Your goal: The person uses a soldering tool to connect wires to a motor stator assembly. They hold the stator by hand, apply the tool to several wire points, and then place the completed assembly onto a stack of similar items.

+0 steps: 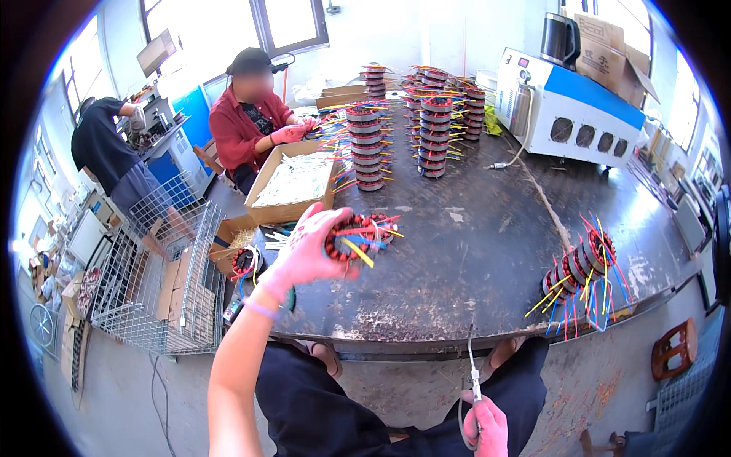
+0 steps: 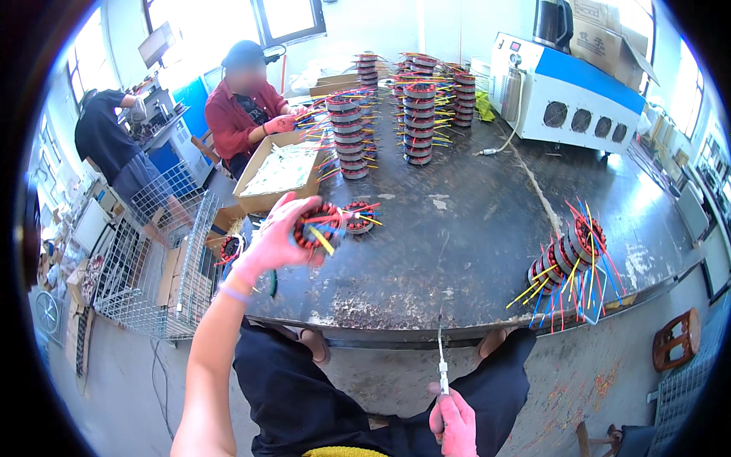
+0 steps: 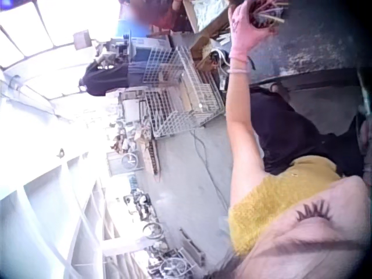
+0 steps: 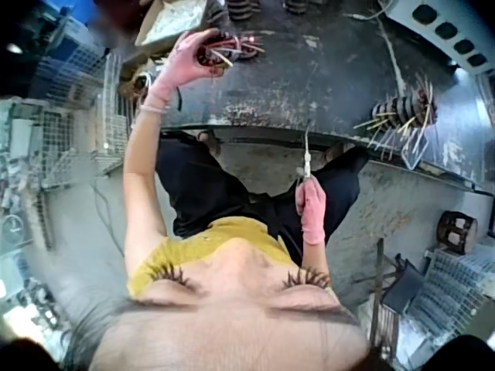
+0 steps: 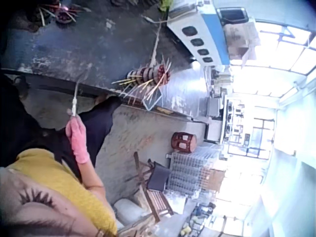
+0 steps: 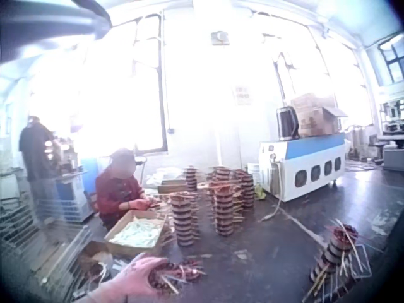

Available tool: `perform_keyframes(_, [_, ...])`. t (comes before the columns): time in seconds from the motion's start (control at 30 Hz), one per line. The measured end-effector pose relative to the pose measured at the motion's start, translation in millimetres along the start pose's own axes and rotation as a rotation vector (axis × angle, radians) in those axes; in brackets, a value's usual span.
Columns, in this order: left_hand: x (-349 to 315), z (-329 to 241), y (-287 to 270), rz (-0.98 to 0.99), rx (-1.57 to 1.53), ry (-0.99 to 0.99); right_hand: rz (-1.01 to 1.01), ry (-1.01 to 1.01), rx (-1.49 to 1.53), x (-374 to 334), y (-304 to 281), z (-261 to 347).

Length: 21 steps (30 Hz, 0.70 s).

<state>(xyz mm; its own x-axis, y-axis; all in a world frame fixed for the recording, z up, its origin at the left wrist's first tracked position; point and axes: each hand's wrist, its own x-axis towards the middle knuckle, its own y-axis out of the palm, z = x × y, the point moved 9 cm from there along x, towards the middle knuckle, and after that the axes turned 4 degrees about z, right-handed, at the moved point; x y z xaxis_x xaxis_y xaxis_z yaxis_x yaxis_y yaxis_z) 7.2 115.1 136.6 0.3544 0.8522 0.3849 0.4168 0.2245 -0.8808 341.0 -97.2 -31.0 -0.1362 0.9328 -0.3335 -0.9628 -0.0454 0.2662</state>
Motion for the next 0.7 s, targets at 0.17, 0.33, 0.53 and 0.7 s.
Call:
perform_keyframes(0.17, [47.3,76.8,62.0,0.077,-0.026,-0.187,-0.006,0.027,-0.006,5.6,1.0,7.0])
perform_keyframes(0.33, [69.8,101.1,106.6,0.113,0.012,-0.259,-0.037,0.053,-0.023,13.5,-7.9,3.2])
perform_keyframes(0.53, [78.7,103.3,129.6,0.140,0.032,-0.266,-0.032,0.043,-0.019,19.8,-5.7,8.2])
perform_keyframes(0.7, [74.6,101.2,134.6,0.148,0.096,-0.254,-0.049,0.070,-0.041,23.0,-4.0,10.2])
